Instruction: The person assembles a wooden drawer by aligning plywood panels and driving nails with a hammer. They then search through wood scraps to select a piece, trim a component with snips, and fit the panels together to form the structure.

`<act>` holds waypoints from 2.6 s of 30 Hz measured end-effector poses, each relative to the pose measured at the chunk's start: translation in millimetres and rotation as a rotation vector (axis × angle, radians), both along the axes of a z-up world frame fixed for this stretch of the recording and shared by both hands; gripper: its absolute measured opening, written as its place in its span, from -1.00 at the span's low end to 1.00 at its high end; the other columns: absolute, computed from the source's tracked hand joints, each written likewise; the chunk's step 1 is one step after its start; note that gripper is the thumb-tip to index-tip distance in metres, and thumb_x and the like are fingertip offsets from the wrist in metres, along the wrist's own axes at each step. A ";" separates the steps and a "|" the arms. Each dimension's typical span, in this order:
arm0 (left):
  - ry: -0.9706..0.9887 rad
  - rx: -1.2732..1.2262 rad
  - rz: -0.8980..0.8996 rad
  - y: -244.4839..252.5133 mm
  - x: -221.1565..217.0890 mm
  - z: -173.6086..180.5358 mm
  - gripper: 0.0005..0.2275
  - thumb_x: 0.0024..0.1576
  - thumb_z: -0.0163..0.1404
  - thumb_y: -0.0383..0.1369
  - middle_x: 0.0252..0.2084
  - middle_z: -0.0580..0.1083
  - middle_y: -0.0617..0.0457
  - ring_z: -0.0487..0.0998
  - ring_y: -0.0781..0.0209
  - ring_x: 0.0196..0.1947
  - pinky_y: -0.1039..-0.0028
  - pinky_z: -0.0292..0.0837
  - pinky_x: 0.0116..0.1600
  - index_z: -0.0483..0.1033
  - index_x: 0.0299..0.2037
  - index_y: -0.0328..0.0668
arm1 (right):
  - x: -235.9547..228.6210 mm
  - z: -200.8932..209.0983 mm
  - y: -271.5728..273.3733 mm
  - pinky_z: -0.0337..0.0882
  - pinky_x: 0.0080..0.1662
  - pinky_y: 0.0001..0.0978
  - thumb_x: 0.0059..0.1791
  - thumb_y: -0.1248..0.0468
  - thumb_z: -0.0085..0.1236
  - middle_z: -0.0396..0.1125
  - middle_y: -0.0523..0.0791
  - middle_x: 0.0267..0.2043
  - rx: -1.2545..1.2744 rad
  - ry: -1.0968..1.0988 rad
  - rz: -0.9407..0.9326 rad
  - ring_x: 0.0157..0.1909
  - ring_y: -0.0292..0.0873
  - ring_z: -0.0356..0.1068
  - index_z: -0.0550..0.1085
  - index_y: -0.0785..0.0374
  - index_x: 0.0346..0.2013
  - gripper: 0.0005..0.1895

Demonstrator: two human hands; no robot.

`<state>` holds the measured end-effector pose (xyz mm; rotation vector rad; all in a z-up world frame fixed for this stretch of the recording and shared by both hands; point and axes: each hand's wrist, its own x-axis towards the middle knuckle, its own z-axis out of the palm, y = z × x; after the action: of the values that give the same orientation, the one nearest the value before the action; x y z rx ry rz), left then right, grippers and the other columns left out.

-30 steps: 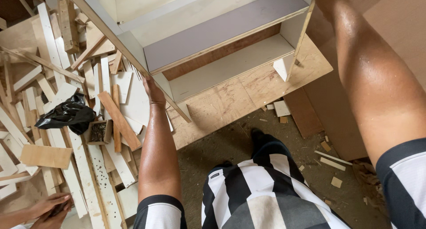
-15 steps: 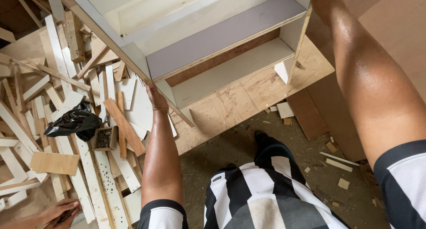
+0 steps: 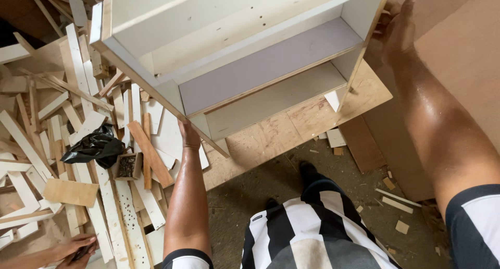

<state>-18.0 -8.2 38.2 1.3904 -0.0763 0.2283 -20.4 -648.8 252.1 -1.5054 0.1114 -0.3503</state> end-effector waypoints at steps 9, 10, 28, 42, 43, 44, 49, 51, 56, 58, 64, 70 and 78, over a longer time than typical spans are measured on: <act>0.215 -0.260 0.087 21.8 -22.9 -33.8 -0.02 -0.01 -0.03 0.42 0.36 0.16 -0.03 0.10 0.02 0.39 0.06 0.00 0.46 0.05 0.41 -0.19 | 65.3 -11.1 -29.0 0.27 0.35 -0.04 -0.02 -0.58 -0.50 0.34 0.16 0.31 0.096 0.107 0.199 0.38 0.08 0.30 0.26 0.39 0.41 0.18; 0.158 -0.224 0.087 18.2 -26.6 -27.7 -0.03 0.00 -0.04 0.42 0.36 0.18 -0.02 0.12 0.04 0.39 0.09 0.01 0.46 0.07 0.42 -0.21 | 71.0 -12.3 -26.9 0.28 0.35 -0.04 -0.02 -0.58 -0.49 0.34 0.15 0.30 0.093 0.122 0.221 0.38 0.08 0.30 0.26 0.39 0.41 0.17; 0.358 -0.683 0.288 -305.9 -109.0 196.7 -0.42 0.37 -0.32 -0.06 0.27 0.34 -0.34 0.52 -0.09 0.18 0.03 0.48 0.29 -0.19 0.51 -0.11 | 113.0 -47.5 -21.7 0.31 0.33 -0.04 -0.01 -0.50 -0.35 0.36 0.12 0.26 0.197 0.129 0.330 0.33 0.05 0.33 0.31 0.36 0.33 0.05; 0.324 -0.686 0.358 -336.2 -92.0 204.6 -0.42 0.33 -0.29 -0.18 0.12 0.41 -0.18 0.54 -0.02 0.07 0.00 0.57 0.15 -0.27 0.53 0.05 | 82.1 -53.6 -42.3 0.33 0.32 -0.04 0.00 -0.44 -0.23 0.37 0.09 0.22 0.216 0.058 0.226 0.29 0.03 0.35 0.35 0.33 0.27 -0.05; 0.328 -0.690 0.345 -339.8 -89.7 207.2 -0.41 0.33 -0.28 -0.18 0.13 0.41 -0.16 0.54 -0.01 0.08 0.00 0.56 0.17 -0.26 0.53 0.04 | 75.2 -51.0 -47.2 0.34 0.32 -0.04 0.00 -0.44 -0.23 0.37 0.09 0.22 0.207 0.042 0.206 0.29 0.03 0.35 0.35 0.33 0.26 -0.05; 0.330 -0.693 0.325 -342.1 -83.1 210.1 -0.41 0.33 -0.27 -0.19 0.13 0.41 -0.14 0.55 -0.01 0.09 0.00 0.55 0.18 -0.25 0.53 0.03 | 71.8 -46.4 -53.3 0.34 0.32 -0.04 0.00 -0.43 -0.22 0.37 0.09 0.22 0.204 0.019 0.176 0.29 0.03 0.36 0.35 0.33 0.26 -0.06; 0.346 -0.647 0.189 -351.9 -47.6 220.0 -0.41 0.35 -0.24 -0.16 0.12 0.38 -0.23 0.51 -0.06 0.09 -0.02 0.53 0.21 -0.21 0.55 -0.03 | 49.8 -22.0 -79.2 0.35 0.31 -0.04 0.00 -0.41 -0.18 0.38 0.08 0.21 0.143 -0.069 0.047 0.28 0.02 0.36 0.37 0.32 0.24 -0.09; 0.331 -0.651 0.133 -355.0 -25.2 221.1 -0.40 0.32 -0.26 -0.15 0.15 0.38 -0.23 0.52 -0.04 0.13 -0.01 0.54 0.22 -0.23 0.53 0.01 | 36.5 -16.3 -83.9 0.35 0.31 -0.04 0.00 -0.40 -0.16 0.38 0.08 0.20 0.106 -0.089 0.004 0.27 0.02 0.37 0.37 0.31 0.23 -0.11; 0.370 -0.629 0.016 -362.9 24.2 219.8 -0.40 0.36 -0.27 -0.14 0.17 0.35 -0.30 0.51 -0.09 0.13 0.00 0.54 0.21 -0.23 0.53 -0.12 | 10.8 -4.7 -63.3 0.36 0.30 -0.04 0.00 -0.38 -0.12 0.39 0.07 0.19 0.011 -0.126 -0.057 0.26 0.01 0.38 0.39 0.31 0.21 -0.14; 0.388 -0.602 -0.025 -363.7 41.9 216.6 -0.40 0.35 -0.29 -0.13 0.17 0.34 -0.29 0.51 -0.07 0.11 0.03 0.55 0.19 -0.23 0.53 -0.12 | 2.2 -2.4 -44.0 0.36 0.30 -0.04 0.00 -0.37 -0.10 0.39 0.07 0.18 -0.036 -0.139 -0.083 0.25 0.01 0.38 0.39 0.30 0.20 -0.16; 0.461 -0.600 -0.112 -350.9 72.6 191.0 -0.45 0.37 -0.26 -0.12 0.17 0.36 -0.20 0.53 0.08 0.01 0.20 0.56 0.09 -0.08 0.50 -0.14 | -34.4 7.8 -2.1 0.37 0.29 -0.04 0.00 -0.35 -0.06 0.39 0.05 0.17 -0.188 -0.181 -0.147 0.24 0.00 0.39 0.41 0.29 0.17 -0.20; 0.468 -0.619 -0.156 -319.8 77.2 160.5 -0.47 0.36 -0.21 -0.15 0.18 0.40 -0.09 0.54 0.15 -0.08 0.31 0.54 -0.02 -0.02 0.51 -0.07 | -67.6 13.9 45.0 0.39 0.29 -0.04 0.01 -0.32 -0.01 0.40 0.04 0.15 -0.330 -0.226 -0.184 0.22 -0.01 0.40 0.42 0.28 0.15 -0.24; 0.460 -0.576 -0.336 -275.1 86.3 157.8 -0.38 0.32 -0.35 0.02 0.29 0.29 -0.26 0.49 -0.03 0.11 0.20 0.56 0.13 -0.16 0.55 0.01 | -94.5 23.0 111.2 0.40 0.28 -0.04 0.01 -0.29 0.06 0.41 0.03 0.13 -0.467 -0.296 -0.181 0.20 -0.02 0.41 0.44 0.27 0.12 -0.29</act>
<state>68.4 -283.3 196.0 0.8098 0.1307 -0.3332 -114.9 -537.6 275.1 -1.8880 -0.0764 -0.7811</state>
